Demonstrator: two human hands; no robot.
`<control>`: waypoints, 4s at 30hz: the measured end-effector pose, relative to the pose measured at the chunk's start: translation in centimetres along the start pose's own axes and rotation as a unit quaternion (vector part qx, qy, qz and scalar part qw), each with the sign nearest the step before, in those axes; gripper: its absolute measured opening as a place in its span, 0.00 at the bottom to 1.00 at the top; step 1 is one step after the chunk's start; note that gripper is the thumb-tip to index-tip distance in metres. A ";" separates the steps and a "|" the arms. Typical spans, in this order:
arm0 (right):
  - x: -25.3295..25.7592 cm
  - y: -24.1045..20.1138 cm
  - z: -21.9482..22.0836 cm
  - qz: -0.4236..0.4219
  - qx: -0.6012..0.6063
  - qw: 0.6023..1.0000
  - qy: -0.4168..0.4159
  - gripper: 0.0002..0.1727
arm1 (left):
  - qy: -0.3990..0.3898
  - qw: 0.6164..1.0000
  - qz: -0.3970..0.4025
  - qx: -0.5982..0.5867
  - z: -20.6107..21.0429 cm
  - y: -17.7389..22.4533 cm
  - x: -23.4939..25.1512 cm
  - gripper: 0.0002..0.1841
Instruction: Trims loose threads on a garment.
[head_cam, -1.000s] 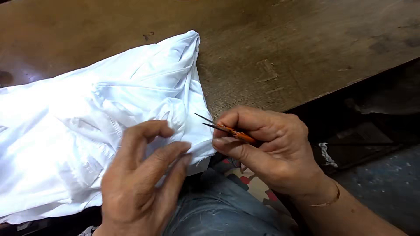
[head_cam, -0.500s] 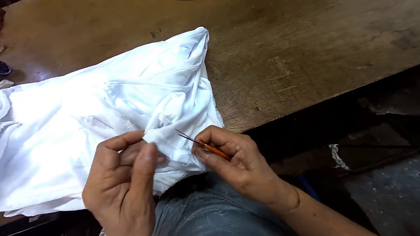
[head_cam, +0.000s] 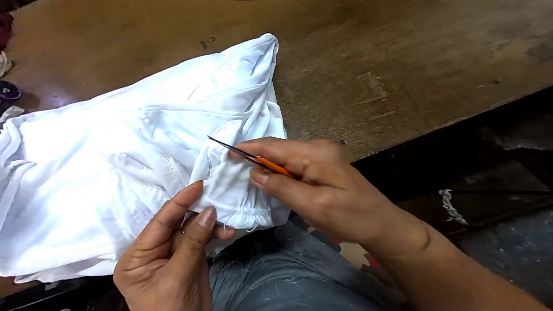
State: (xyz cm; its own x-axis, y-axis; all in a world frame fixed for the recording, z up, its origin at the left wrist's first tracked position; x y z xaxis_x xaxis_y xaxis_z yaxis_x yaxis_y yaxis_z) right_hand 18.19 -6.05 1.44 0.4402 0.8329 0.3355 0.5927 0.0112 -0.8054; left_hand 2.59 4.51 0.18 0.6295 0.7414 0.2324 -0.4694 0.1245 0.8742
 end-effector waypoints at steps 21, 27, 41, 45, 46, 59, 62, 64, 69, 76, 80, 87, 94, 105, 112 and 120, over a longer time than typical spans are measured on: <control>-6.7 -2.6 2.3 -0.194 -0.129 0.967 0.106 0.08 | -0.001 0.991 -0.109 -0.079 0.4 -2.8 -2.9 0.15; -10.0 -2.6 4.8 -0.229 -0.127 0.963 -0.065 0.10 | 0.007 0.995 -0.084 -0.059 0.2 -3.0 -2.8 0.16; -10.2 -0.3 -1.0 -0.054 -0.353 0.922 0.148 0.24 | 0.008 0.997 -0.071 -0.029 0.4 -2.1 -3.1 0.21; -10.7 -0.7 -0.5 -0.085 -0.376 0.908 0.161 0.22 | 0.023 0.996 -0.086 -0.028 0.3 -2.1 -3.3 0.22; -10.7 -0.7 -0.4 -0.089 -0.373 0.909 0.160 0.22 | 0.027 0.995 -0.088 -0.027 0.3 -2.1 -3.4 0.23; -10.0 -1.0 0.4 -0.097 -0.367 0.910 0.166 0.19 | 0.007 0.997 -0.075 0.001 0.5 -2.1 -3.6 0.26; -10.0 -1.1 0.6 -0.097 -0.378 0.905 0.170 0.19 | 0.007 0.997 -0.076 0.004 0.5 -2.1 -3.6 0.27; -10.1 -1.1 0.7 -0.100 -0.380 0.904 0.171 0.18 | 0.012 0.997 -0.078 -0.001 0.6 -2.2 -3.6 0.27; -10.4 -0.7 0.3 -0.106 -0.348 0.918 0.160 0.18 | 0.027 0.997 -0.075 -0.012 0.4 -2.1 -3.6 0.30; -10.9 -0.1 -0.1 -0.106 -0.375 0.907 0.158 0.21 | 0.039 0.996 -0.075 -0.015 0.3 -2.3 -3.6 0.31; -10.8 -0.1 0.0 -0.106 -0.358 0.914 0.160 0.21 | 0.030 0.996 -0.080 -0.013 0.2 -2.3 -3.6 0.32; -10.5 -0.1 -0.1 -0.115 -0.350 0.917 0.154 0.21 | 0.030 0.995 -0.094 -0.001 0.1 -2.4 -3.5 0.32; -10.2 -0.5 0.3 -0.123 -0.350 0.916 0.152 0.20 | 0.023 0.996 -0.085 0.017 0.0 -2.4 -3.5 0.33; -10.0 -0.7 0.1 -0.125 -0.349 0.916 0.155 0.19 | 0.020 0.996 -0.079 0.033 0.2 -2.2 -3.6 0.33; -9.7 -0.7 0.2 -0.126 -0.340 0.920 0.149 0.17 | 0.016 0.996 -0.081 0.031 0.2 -2.2 -3.6 0.32; -10.6 -0.6 -0.2 -0.134 -0.368 0.910 0.136 0.20 | 0.005 0.997 -0.072 0.017 0.5 -2.0 -3.7 0.32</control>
State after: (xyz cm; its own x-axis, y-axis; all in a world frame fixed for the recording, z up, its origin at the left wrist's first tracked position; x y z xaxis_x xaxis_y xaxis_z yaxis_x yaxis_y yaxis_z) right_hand 13.35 -15.03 -1.56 0.3034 0.6867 0.6606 0.9509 -0.2628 -0.1635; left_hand 1.54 1.23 -2.23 0.6820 0.7246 0.0990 -0.3536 0.2083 0.9119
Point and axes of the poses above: each hand's wrist, its own x-axis towards the middle knuckle, its own z-axis out of the palm, y = z × x, the point moved 8 cm from there along x, towards the middle knuckle, and after that the axes turned 15 degrees about -x, right-handed, at the moved point
